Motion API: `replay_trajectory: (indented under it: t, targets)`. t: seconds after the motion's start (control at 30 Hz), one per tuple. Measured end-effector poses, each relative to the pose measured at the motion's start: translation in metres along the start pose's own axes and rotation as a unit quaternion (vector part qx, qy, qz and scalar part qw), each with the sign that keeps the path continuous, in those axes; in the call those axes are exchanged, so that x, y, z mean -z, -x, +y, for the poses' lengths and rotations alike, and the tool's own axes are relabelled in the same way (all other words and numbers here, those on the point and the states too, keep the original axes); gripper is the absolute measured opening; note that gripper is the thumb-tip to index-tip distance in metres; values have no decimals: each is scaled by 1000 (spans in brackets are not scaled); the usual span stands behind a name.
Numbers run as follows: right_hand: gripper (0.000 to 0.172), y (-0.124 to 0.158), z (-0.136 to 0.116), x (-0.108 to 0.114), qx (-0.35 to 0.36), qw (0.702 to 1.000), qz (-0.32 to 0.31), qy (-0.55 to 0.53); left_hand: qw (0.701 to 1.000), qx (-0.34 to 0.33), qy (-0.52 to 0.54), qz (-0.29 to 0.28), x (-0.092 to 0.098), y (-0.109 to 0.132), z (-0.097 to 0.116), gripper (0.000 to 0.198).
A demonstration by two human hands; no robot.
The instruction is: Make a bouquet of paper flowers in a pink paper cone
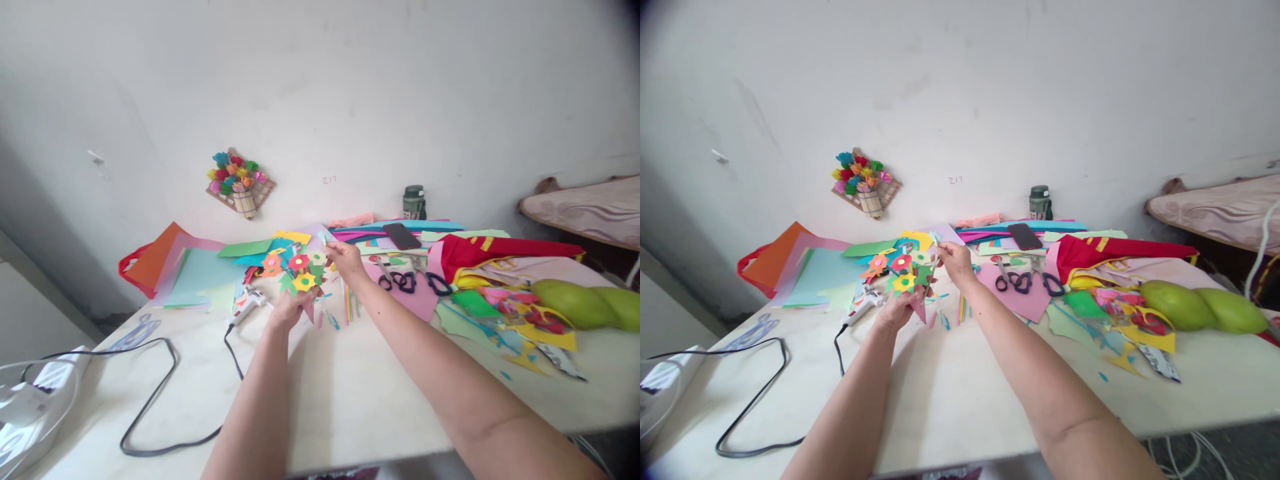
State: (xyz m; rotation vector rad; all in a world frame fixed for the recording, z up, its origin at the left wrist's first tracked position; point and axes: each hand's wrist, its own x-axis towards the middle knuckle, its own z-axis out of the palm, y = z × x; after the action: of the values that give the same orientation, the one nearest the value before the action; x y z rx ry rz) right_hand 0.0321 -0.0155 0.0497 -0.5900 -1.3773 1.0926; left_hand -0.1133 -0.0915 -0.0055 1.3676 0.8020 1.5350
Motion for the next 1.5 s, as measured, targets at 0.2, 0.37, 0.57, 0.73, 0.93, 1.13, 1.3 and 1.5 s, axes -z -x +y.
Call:
replay_trajectory:
  t: [0.2, 0.37, 0.57, 0.73, 0.93, 1.13, 1.3, 1.5]
  targets:
    - [29, 0, -2, 3, -41, 999, 24, -11, 1000, 12, 26, -1, -5, 2, 5, 31]
    - [28, 1, -6, 7, 9, 1000, -13, -18, 999, 20, 28, 6, -8, 3, 8, 32]
    - [26, -8, -5, 14, 22, 1000, -3, -1, 1000, 10, 22, 7, -12, 3, 10, 23]
    - [23, -16, -1, 21, 32, 999, -10, 41, 1000, 7, 19, 11, -15, 4, 12, 24]
    - [25, -18, -1, 25, 53, 987, -29, 151, 1000, 0, 20, 22, -17, 5, 14, 26]
    - [28, -11, -11, 28, 109, 922, -13, 372, 999, 7, 31, 32, -19, 6, 16, 29]
    - [40, -4, -12, 30, 183, 836, -41, 517, 999, 4, 28, 37, -21, 6, 17, 31]
    - [35, -4, -1, 28, 177, 887, -32, 424, 999, -6, 22, 31, -20, 6, 16, 28]
